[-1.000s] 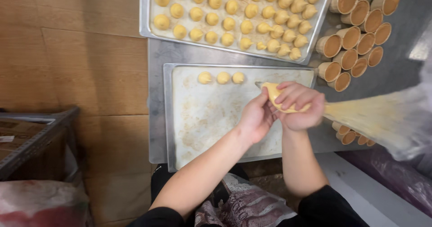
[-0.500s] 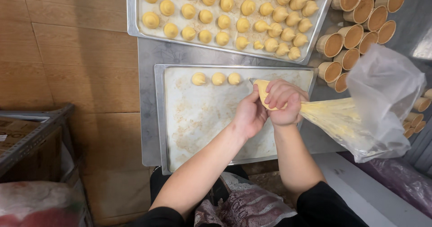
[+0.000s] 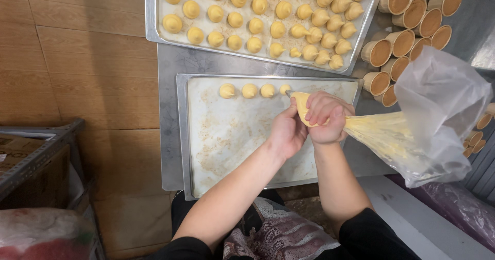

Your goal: The person pipes yellow cream onto a tray using a piping bag, fills the piping bag with more cream from a bowl using a spatula, and then pipes additional cream into rows on the tray.

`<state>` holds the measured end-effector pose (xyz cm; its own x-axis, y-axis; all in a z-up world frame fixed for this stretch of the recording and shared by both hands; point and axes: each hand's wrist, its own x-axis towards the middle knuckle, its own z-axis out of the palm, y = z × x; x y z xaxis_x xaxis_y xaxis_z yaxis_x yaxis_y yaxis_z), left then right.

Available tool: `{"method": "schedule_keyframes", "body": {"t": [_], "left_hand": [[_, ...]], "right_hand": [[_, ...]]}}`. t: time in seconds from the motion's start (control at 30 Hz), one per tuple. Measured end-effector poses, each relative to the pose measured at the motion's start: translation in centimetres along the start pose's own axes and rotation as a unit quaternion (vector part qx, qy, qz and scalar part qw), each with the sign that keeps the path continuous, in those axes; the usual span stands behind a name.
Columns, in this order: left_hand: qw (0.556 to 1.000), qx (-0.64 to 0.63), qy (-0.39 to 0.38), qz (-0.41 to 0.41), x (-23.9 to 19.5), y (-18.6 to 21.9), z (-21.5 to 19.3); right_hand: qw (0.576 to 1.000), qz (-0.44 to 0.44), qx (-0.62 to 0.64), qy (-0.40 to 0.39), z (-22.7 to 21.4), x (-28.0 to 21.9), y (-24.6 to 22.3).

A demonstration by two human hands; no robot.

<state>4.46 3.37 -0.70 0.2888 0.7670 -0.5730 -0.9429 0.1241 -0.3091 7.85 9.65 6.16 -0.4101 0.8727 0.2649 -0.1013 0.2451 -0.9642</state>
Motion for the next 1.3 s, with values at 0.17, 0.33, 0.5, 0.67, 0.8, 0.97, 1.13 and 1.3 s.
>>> {"method": "schedule_keyframes", "body": {"t": [0.17, 0.33, 0.5, 0.67, 0.8, 0.97, 1.13, 1.3], "left_hand": [[1.000, 0.001, 0.001, 0.006, -0.1, 0.0, 0.0], [1.000, -0.004, 0.004, 0.009, -0.1, -0.2, 0.2], [1.000, -0.007, 0.003, 0.010, -0.1, -0.5, 0.1], [1.000, 0.017, -0.018, 0.019, -0.4, -0.9, 0.1], [0.997, 0.052, -0.043, 0.030, -1.1, -2.7, 1.4], [0.998, 0.066, -0.017, 0.004, -0.1, -4.2, 2.5], [0.999, 0.052, -0.006, 0.013, 1.9, -4.4, 1.0], [0.999, 0.037, -0.007, -0.003, 3.5, -4.3, -0.7]], "right_hand": [[1.000, -0.002, 0.005, 0.002, 0.1, 0.0, -0.1], [1.000, -0.005, 0.002, 0.002, 0.1, 0.0, -0.3], [1.000, -0.007, -0.004, 0.006, -0.2, -0.2, -0.3], [1.000, -0.011, 0.023, 0.013, -1.3, -0.8, -0.1], [0.992, 0.003, 0.106, 0.070, -3.7, -1.5, -0.9], [0.991, 0.027, 0.075, 0.111, -6.6, -2.6, -0.7], [0.985, 0.042, 0.129, 0.104, -7.1, -2.4, 1.5], [0.997, 0.016, 0.052, 0.054, -6.4, -1.6, 2.2]]}}
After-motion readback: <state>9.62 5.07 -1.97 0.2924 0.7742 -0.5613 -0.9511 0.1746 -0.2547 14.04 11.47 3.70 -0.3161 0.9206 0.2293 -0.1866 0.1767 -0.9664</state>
